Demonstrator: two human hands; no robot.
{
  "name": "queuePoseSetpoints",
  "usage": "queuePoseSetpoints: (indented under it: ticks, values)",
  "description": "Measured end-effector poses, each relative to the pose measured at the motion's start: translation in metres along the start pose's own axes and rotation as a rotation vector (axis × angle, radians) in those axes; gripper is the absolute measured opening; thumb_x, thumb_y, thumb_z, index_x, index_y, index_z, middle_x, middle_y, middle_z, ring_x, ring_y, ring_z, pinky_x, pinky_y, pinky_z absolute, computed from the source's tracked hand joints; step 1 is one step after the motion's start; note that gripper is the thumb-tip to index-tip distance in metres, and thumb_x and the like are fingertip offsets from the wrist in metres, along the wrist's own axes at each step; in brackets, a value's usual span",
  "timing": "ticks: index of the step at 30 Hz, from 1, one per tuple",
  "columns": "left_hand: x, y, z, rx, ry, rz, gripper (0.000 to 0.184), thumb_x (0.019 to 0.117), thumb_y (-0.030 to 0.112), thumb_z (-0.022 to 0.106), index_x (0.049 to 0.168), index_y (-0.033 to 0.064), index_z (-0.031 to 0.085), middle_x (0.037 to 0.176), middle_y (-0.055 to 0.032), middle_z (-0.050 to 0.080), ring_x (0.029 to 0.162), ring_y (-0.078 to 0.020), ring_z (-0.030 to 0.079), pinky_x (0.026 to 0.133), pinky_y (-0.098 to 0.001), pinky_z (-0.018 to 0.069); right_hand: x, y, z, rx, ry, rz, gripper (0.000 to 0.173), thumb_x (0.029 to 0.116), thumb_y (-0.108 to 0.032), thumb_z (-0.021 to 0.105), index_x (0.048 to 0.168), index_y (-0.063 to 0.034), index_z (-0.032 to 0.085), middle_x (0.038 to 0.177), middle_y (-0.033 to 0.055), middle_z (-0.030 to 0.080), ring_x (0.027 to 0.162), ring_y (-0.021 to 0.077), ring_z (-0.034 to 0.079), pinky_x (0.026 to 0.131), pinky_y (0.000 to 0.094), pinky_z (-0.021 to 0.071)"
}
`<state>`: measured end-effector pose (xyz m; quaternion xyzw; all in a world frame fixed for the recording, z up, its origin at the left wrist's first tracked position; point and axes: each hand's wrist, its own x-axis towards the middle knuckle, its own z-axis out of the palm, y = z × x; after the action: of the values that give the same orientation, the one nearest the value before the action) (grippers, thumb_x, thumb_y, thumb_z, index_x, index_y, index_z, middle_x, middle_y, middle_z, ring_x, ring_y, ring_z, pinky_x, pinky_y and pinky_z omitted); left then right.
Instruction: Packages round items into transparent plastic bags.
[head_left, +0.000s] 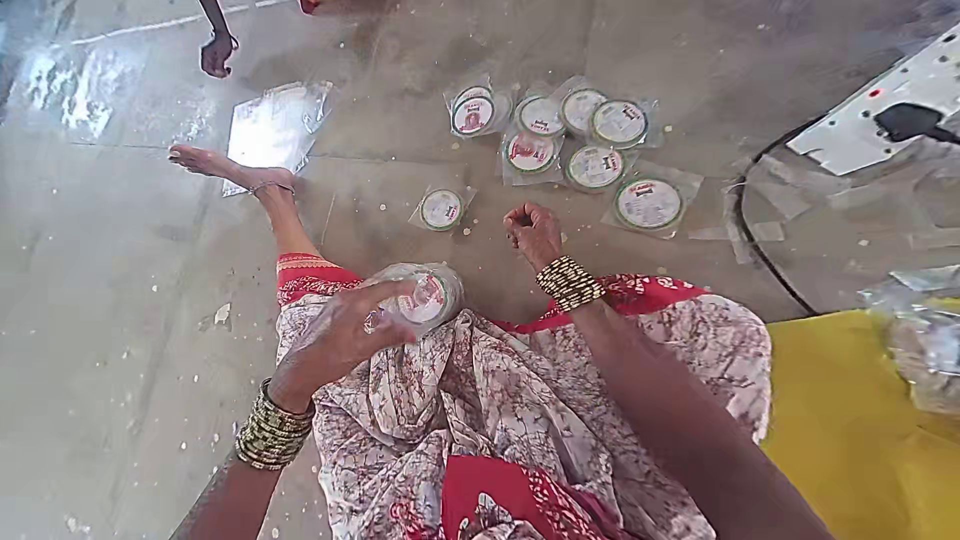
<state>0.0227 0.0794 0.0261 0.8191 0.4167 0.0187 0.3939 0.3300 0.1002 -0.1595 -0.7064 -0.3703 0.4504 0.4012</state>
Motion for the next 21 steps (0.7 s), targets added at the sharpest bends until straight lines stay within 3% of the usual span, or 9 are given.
queuePoseSetpoints:
  ticks: [3,5,7,8,11,14,16,17,21]
  values:
    - [-0.021,-0.014,0.013,0.319,-0.211,0.03,0.091,0.0781,0.062,0.075,0.144,0.003,0.056,0.152,-0.0194,0.049,0.146,-0.0376,0.038,0.12,-0.0585,0.0258,-0.018,0.0,-0.003,-0.068,0.011,-0.015,0.016,0.0996,-0.01,0.064,0.108,0.0038,0.067,0.096,0.0191,0.069,0.078,0.0273,0.068,0.078,0.0475,0.057]
    - [-0.031,-0.021,0.024,0.457,-0.166,0.0,0.074,0.0836,0.046,0.078,0.141,0.0034,0.059,0.156,-0.0217,0.044,0.149,-0.0412,0.034,0.122,-0.0604,0.0191,-0.029,-0.001,-0.006,-0.131,0.008,-0.031,0.017,0.1008,-0.011,0.064,0.108,0.0033,0.068,0.096,0.0204,0.069,0.081,0.0301,0.068,0.079,0.0495,0.0561]
    - [-0.036,-0.021,0.035,0.487,0.006,-0.066,0.036,0.0983,0.018,0.061,0.128,-0.001,0.068,0.144,-0.0211,0.057,0.141,-0.0402,0.046,0.121,-0.0562,0.025,-0.038,0.001,-0.005,-0.19,0.001,-0.05,0.016,0.1006,-0.012,0.065,0.107,0.003,0.068,0.096,0.0208,0.069,0.083,0.0317,0.069,0.081,0.0512,0.0558]
    - [-0.038,-0.02,0.04,0.496,0.093,-0.077,0.029,0.1009,0.013,0.054,0.118,-0.0043,0.071,0.13,-0.0233,0.066,0.131,-0.0417,0.056,0.117,-0.0561,0.0325,-0.041,0.002,-0.004,-0.207,-0.018,-0.044,0.017,0.1006,-0.012,0.064,0.107,0.0029,0.068,0.096,0.0201,0.069,0.082,0.0306,0.069,0.081,0.0499,0.0557]
    - [-0.036,-0.011,0.046,0.453,0.108,-0.124,0.032,0.1051,0.015,0.048,0.113,-0.0053,0.071,0.111,-0.0267,0.07,0.116,-0.0453,0.063,0.106,-0.0597,0.0432,-0.052,-0.001,-0.006,-0.229,-0.189,0.022,0.02,0.1019,-0.011,0.059,0.114,0.0033,0.068,0.102,0.0176,0.07,0.084,0.0245,0.068,0.083,0.042,0.0553]
    - [-0.021,0.017,0.057,0.378,0.001,-0.261,0.035,0.1076,0.02,0.044,0.118,-0.0035,0.067,0.106,-0.0261,0.07,0.11,-0.0435,0.065,0.101,-0.0601,0.0456,-0.072,0.0,-0.003,-0.315,-0.521,0.033,0.025,0.1031,-0.007,0.053,0.12,0.0062,0.065,0.112,0.0225,0.068,0.097,0.0303,0.068,0.091,0.0476,0.0539]
    - [-0.006,0.022,0.069,0.318,0.028,-0.248,0.033,0.1056,0.02,0.044,0.114,-0.0027,0.066,0.095,-0.0248,0.069,0.097,-0.0433,0.068,0.089,-0.0621,0.0497,-0.083,0.01,0.007,-0.347,-0.698,-0.034,0.023,0.1002,-0.001,0.051,0.114,0.0086,0.067,0.108,0.0246,0.068,0.101,0.0333,0.065,0.094,0.0517,0.0498]
    - [0.001,0.02,0.073,0.224,0.045,-0.232,0.034,0.1058,0.02,0.043,0.116,-0.0033,0.066,0.096,-0.0238,0.069,0.096,-0.0413,0.068,0.09,-0.061,0.0499,-0.088,0.017,0.014,-0.323,-0.736,-0.069,0.021,0.0981,0.0,0.051,0.108,0.008,0.068,0.102,0.0223,0.067,0.096,0.0304,0.064,0.089,0.0504,0.0502]
    - [0.026,0.018,0.081,-0.371,0.182,-0.174,0.038,0.1096,0.022,0.038,0.115,-0.0032,0.067,0.108,-0.0123,0.07,0.098,-0.0164,0.069,0.088,-0.0366,0.0574,-0.095,0.017,0.03,-0.061,-0.64,-0.104,0.011,0.0959,-0.005,0.057,0.097,0.0032,0.065,0.086,0.0091,0.062,0.081,0.0158,0.059,0.078,0.0385,0.0493]
